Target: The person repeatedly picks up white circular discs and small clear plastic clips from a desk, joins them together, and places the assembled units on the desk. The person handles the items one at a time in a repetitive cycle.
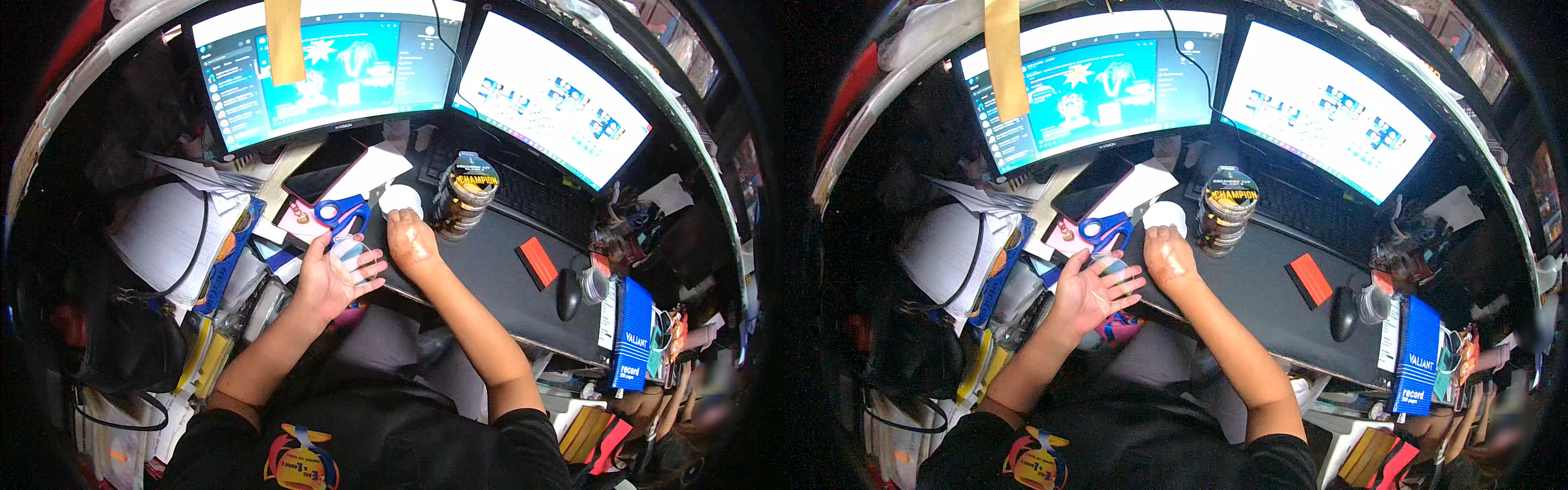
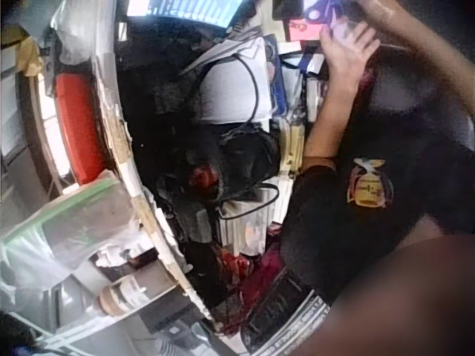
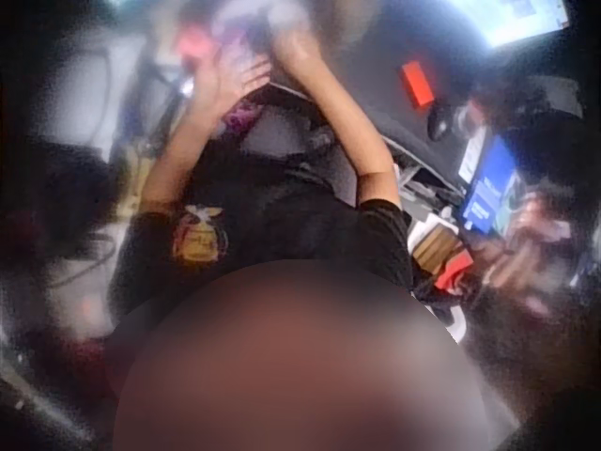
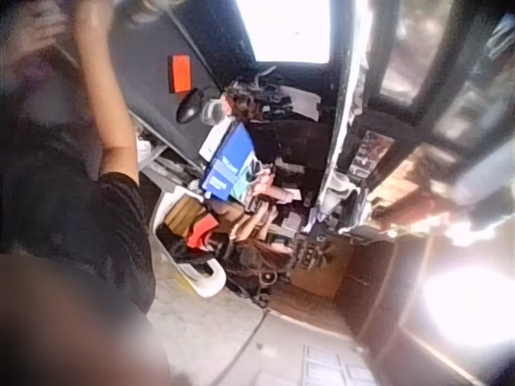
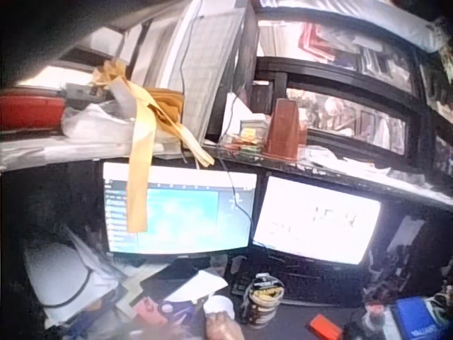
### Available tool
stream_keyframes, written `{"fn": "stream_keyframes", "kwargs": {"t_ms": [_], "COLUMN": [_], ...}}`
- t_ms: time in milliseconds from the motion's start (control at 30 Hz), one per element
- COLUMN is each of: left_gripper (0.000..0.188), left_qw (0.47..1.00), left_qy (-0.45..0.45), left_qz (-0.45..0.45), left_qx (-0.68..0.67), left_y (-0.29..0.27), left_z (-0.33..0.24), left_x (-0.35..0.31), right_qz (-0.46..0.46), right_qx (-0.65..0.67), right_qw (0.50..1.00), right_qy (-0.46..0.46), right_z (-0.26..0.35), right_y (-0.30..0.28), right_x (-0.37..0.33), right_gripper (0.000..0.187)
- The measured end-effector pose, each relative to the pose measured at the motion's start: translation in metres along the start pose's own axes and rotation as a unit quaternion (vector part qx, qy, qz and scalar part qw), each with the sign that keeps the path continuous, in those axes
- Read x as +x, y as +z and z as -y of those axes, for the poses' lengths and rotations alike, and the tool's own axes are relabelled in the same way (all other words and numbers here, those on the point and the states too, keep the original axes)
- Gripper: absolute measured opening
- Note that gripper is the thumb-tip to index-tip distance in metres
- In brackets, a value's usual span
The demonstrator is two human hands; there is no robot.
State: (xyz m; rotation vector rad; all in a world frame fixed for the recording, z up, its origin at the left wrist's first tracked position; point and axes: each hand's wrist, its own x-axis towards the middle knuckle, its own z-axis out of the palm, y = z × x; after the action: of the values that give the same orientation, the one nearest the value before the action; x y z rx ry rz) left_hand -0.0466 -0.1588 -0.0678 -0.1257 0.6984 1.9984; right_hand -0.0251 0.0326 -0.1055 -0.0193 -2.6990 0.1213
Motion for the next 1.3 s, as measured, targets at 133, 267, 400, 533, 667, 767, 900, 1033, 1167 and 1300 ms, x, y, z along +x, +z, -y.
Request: {"fn": "stream_keyframes", "kwargs": {"t_ms": [133, 267, 400, 533, 667, 767, 900, 1033, 1167, 1300], "left_gripper": [0.062, 0.062, 0.043, 0.043, 0.046, 0.048, 0.050, 0.051, 0.052, 0.057], "left_qw": [0.999, 0.999, 0.981, 0.955, 0.929, 0.918, 0.926, 0.919, 0.897, 0.891], "left_qy": [0.006, 0.006, 0.067, 0.059, 0.015, -0.005, -0.002, 0.067, 0.114, 0.103], "left_qz": [0.020, -0.006, 0.118, 0.157, 0.233, 0.234, 0.235, 0.231, 0.224, 0.221], "left_qx": [0.041, 0.041, 0.136, 0.246, 0.288, 0.320, 0.294, 0.313, 0.364, 0.384], "left_y": [0.000, 0.008, 0.026, 0.051, 0.077, 0.092, 0.105, 0.115, 0.121, 0.125], "left_z": [0.006, 0.009, 0.020, 0.032, 0.049, 0.059, 0.075, 0.098, 0.101, 0.095], "left_x": [0.002, 0.000, -0.008, -0.020, -0.028, -0.026, -0.024, -0.023, -0.018, -0.012], "right_qz": [-0.040, -0.214, -0.237, -0.271, -0.244, -0.187, -0.245, -0.345, -0.277, -0.304], "right_qx": [0.047, 0.073, 0.122, 0.192, 0.235, 0.266, 0.373, 0.455, 0.384, 0.443], "right_qw": [0.998, 0.972, 0.960, 0.943, 0.933, 0.938, 0.878, 0.787, 0.837, 0.753], "right_qy": [0.006, -0.067, -0.083, -0.002, 0.124, 0.124, 0.173, 0.233, 0.275, 0.378], "right_z": [0.002, 0.017, 0.051, 0.049, 0.026, 0.012, 0.007, 0.015, 0.021, 0.016], "right_y": [-0.010, -0.039, -0.084, -0.129, -0.175, -0.196, -0.195, -0.183, -0.183, -0.185], "right_x": [0.001, -0.016, -0.069, -0.097, -0.110, -0.123, -0.136, -0.149, -0.177, -0.198], "right_gripper": [0.014, 0.025, 0.036, 0.028, 0.044, 0.047, 0.045, 0.057, 0.040, 0.012]}}
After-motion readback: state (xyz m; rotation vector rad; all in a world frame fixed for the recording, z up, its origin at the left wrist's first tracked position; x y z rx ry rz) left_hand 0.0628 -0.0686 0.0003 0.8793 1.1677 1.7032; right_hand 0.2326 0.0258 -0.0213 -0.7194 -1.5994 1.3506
